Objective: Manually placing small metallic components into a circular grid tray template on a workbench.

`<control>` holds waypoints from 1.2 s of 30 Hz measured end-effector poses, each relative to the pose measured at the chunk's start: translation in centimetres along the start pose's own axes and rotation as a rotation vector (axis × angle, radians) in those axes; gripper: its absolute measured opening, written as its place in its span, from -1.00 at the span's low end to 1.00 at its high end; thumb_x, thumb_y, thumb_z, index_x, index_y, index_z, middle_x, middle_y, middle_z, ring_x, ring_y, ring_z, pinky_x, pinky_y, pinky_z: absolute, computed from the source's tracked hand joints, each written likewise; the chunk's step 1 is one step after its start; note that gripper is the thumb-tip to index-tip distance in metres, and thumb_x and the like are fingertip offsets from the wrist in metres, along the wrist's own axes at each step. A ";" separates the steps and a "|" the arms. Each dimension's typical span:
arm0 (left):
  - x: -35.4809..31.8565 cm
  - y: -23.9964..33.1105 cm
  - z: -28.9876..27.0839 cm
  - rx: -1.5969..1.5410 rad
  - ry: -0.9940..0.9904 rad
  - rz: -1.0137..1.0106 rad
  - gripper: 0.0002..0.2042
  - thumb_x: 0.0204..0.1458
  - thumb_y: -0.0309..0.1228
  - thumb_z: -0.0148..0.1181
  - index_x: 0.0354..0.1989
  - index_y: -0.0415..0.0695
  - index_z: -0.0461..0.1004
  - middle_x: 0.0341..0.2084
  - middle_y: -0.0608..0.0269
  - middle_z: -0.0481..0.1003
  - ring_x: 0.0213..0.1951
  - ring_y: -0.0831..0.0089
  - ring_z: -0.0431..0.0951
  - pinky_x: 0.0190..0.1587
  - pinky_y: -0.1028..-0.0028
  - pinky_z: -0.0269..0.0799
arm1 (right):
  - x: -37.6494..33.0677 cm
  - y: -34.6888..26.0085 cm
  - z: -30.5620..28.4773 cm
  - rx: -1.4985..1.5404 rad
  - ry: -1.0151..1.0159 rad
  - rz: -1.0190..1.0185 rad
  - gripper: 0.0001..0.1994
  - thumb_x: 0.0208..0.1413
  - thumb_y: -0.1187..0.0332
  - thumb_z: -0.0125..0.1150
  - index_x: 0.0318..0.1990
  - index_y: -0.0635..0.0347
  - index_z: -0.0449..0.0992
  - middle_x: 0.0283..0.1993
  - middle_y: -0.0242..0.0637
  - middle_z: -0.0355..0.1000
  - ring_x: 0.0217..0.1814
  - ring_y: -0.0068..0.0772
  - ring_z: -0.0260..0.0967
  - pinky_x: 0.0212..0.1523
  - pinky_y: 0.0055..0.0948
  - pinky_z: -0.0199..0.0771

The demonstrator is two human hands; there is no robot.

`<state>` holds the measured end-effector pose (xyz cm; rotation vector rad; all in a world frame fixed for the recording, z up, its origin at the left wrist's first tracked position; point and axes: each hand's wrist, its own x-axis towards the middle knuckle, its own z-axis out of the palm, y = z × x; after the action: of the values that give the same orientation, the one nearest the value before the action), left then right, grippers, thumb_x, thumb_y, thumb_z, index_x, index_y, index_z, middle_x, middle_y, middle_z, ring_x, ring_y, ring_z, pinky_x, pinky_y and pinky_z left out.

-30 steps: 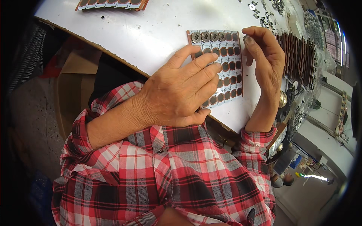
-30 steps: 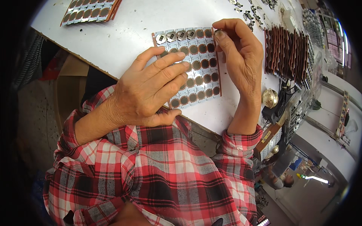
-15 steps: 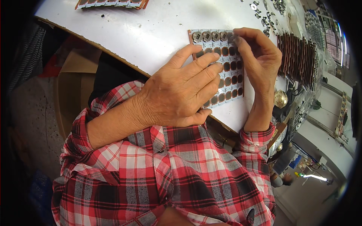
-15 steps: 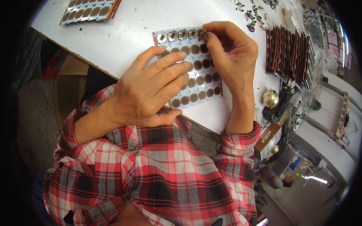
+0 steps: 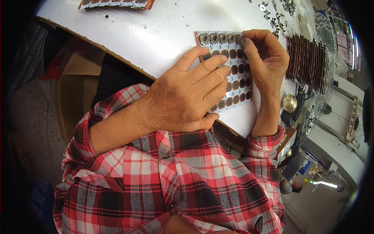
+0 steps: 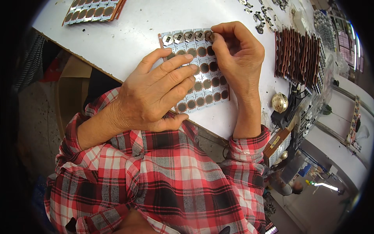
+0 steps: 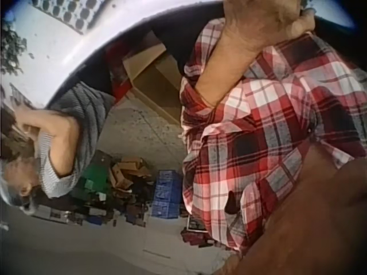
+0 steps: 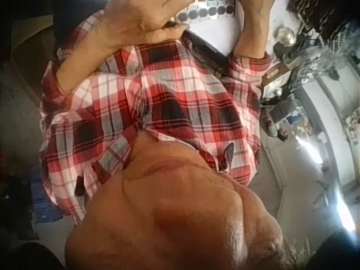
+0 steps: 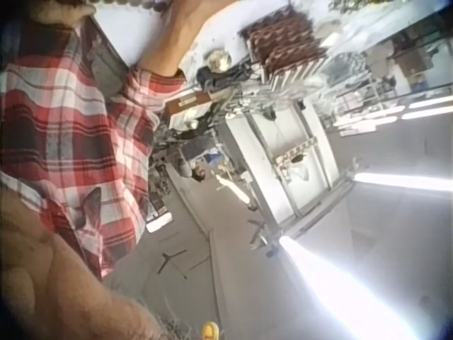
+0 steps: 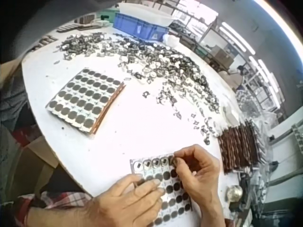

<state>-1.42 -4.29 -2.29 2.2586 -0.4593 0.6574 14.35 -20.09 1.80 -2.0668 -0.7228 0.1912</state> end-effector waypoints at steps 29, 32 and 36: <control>0.2 0.1 -0.5 0.026 -0.012 0.024 -0.44 -0.32 -0.20 0.45 -0.09 -0.28 0.58 0.02 0.00 0.57 0.18 0.07 0.55 0.27 -0.09 0.37 | 1.8 4.0 -4.5 -0.182 0.255 -0.171 -0.83 0.17 0.55 0.31 -0.10 0.21 0.69 -0.30 -0.46 0.61 -0.30 -0.68 0.46 -0.26 -0.62 0.45; 0.2 0.1 -0.5 0.028 0.000 0.025 -0.43 -0.31 -0.19 0.46 -0.09 -0.28 0.59 0.02 0.00 0.57 0.18 0.07 0.56 0.27 -0.08 0.38 | 1.9 5.5 -5.9 -0.556 0.333 -0.140 -0.83 0.25 0.58 0.24 -0.06 0.25 0.68 -0.31 -0.50 0.58 -0.30 -0.74 0.40 -0.26 -0.66 0.41; 0.1 -0.1 -0.2 0.030 -0.009 0.015 -0.42 -0.33 -0.18 0.46 -0.09 -0.28 0.60 0.01 0.00 0.58 0.17 0.08 0.56 0.28 -0.07 0.37 | 1.8 5.5 -6.4 -0.083 0.198 0.052 -0.83 0.25 0.51 0.28 -0.04 0.24 0.68 -0.39 -0.48 0.51 -0.35 -0.69 0.41 -0.34 -0.67 0.35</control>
<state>-1.33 -4.06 -2.16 2.2894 -0.4745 0.6668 20.69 -25.95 1.32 -2.1482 -0.5647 -0.0150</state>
